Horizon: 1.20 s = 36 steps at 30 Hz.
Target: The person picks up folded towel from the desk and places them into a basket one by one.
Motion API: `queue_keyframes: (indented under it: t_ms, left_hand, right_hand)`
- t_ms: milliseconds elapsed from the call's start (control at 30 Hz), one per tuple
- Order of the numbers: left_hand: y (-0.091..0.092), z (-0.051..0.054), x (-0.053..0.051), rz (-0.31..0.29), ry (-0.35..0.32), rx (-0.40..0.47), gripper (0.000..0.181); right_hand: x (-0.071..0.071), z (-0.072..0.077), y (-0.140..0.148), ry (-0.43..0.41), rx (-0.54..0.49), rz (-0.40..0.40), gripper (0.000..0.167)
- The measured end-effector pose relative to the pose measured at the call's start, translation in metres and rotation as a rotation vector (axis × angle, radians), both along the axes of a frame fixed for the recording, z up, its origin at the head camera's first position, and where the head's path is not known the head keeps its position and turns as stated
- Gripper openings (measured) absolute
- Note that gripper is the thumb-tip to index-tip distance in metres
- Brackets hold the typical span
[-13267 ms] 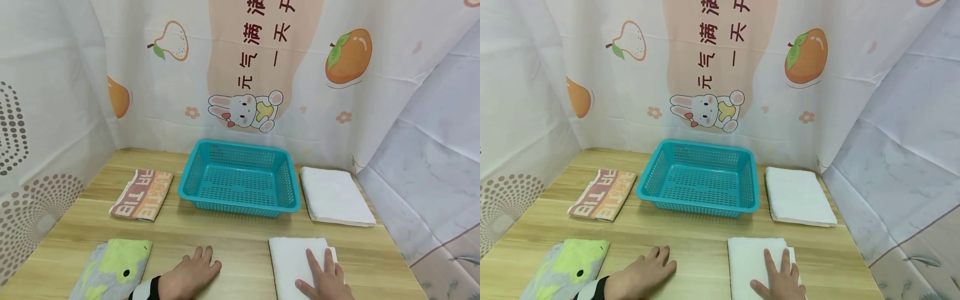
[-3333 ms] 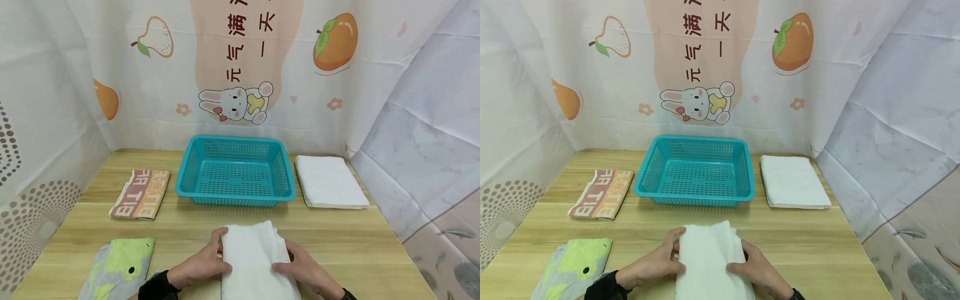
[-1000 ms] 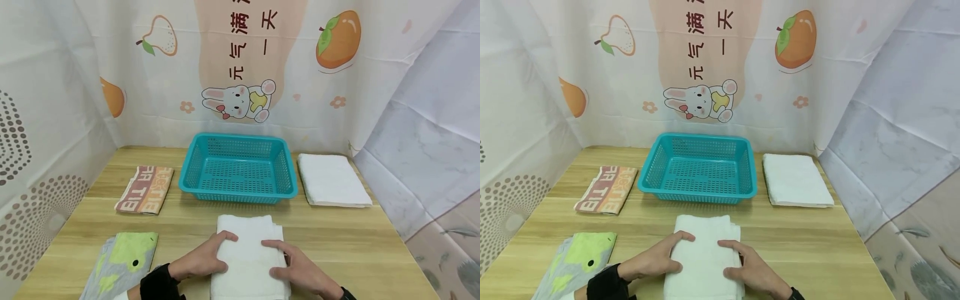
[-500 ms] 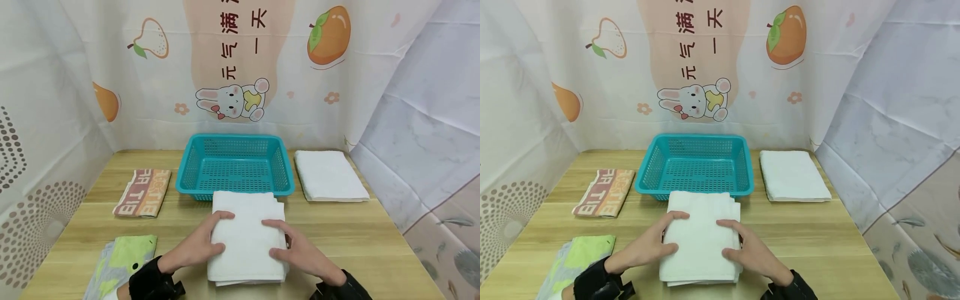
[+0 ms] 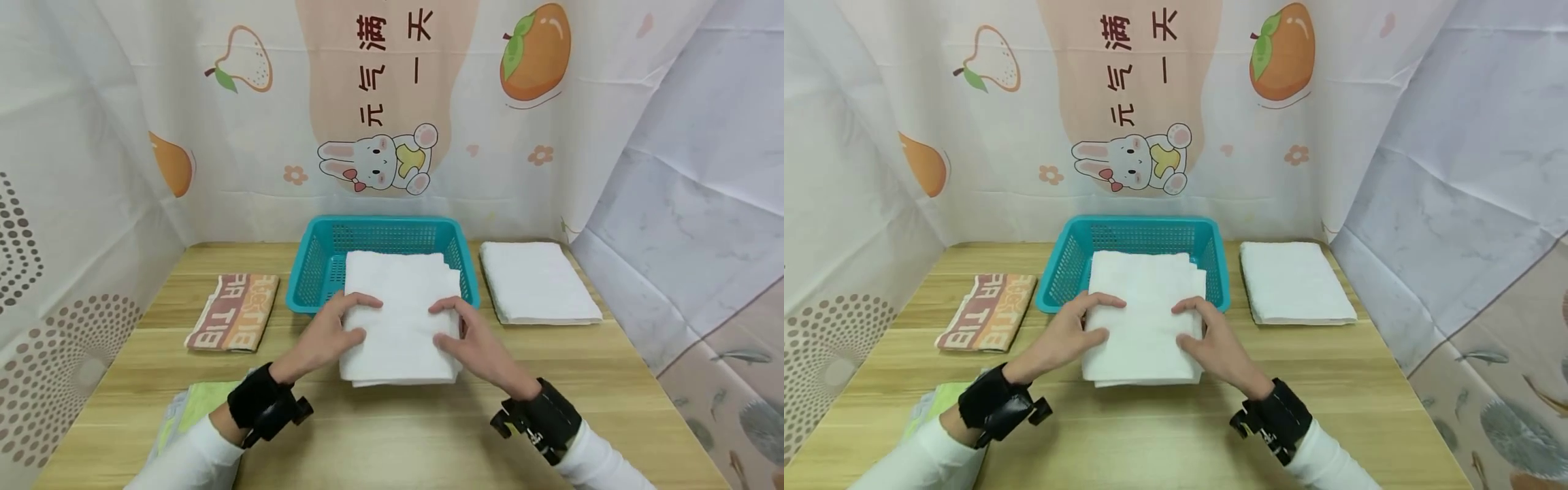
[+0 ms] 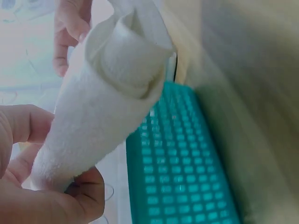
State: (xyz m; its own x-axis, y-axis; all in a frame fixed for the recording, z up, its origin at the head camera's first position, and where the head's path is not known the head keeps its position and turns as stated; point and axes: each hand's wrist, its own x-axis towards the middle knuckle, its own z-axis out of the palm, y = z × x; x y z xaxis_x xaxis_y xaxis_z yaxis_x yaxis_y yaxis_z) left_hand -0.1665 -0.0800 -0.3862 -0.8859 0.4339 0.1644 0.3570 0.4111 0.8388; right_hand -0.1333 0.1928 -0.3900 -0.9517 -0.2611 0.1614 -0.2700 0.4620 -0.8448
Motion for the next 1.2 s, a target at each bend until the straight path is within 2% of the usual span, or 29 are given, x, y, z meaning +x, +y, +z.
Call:
queue_keyframes:
  t_ms: [100,233,467,600,767,900,1200]
  left_hand:
    - [0.001,0.005,-0.014,0.02,0.01,-0.009,0.042]
    - [0.002,0.007,-0.028,0.047,0.011,-0.013,0.041]
    - [0.002,0.005,-0.044,0.089,-0.049,-0.005,0.042]
    - [0.004,0.007,-0.054,0.109,-0.069,0.011,0.041]
    - [0.01,0.014,-0.07,0.136,-0.063,-0.006,0.039]
    - [0.015,0.017,-0.081,0.162,-0.056,-0.039,0.039]
    - [0.022,0.009,-0.106,0.146,-0.024,-0.084,0.046]
  right_hand:
    - [-0.014,0.003,-0.003,0.042,0.009,-0.004,0.028]
    - [-0.03,0.004,-0.007,0.053,0.016,-0.029,0.029]
    - [-0.048,0.005,-0.015,0.018,0.024,-0.054,0.035]
    - [-0.059,0.008,-0.018,0.0,-0.01,-0.054,0.037]
    - [-0.074,0.008,-0.019,0.031,-0.054,-0.062,0.038]
    - [-0.087,0.006,-0.02,0.049,-0.047,-0.072,0.038]
    - [-0.115,-0.001,-0.023,0.01,-0.023,-0.096,0.042]
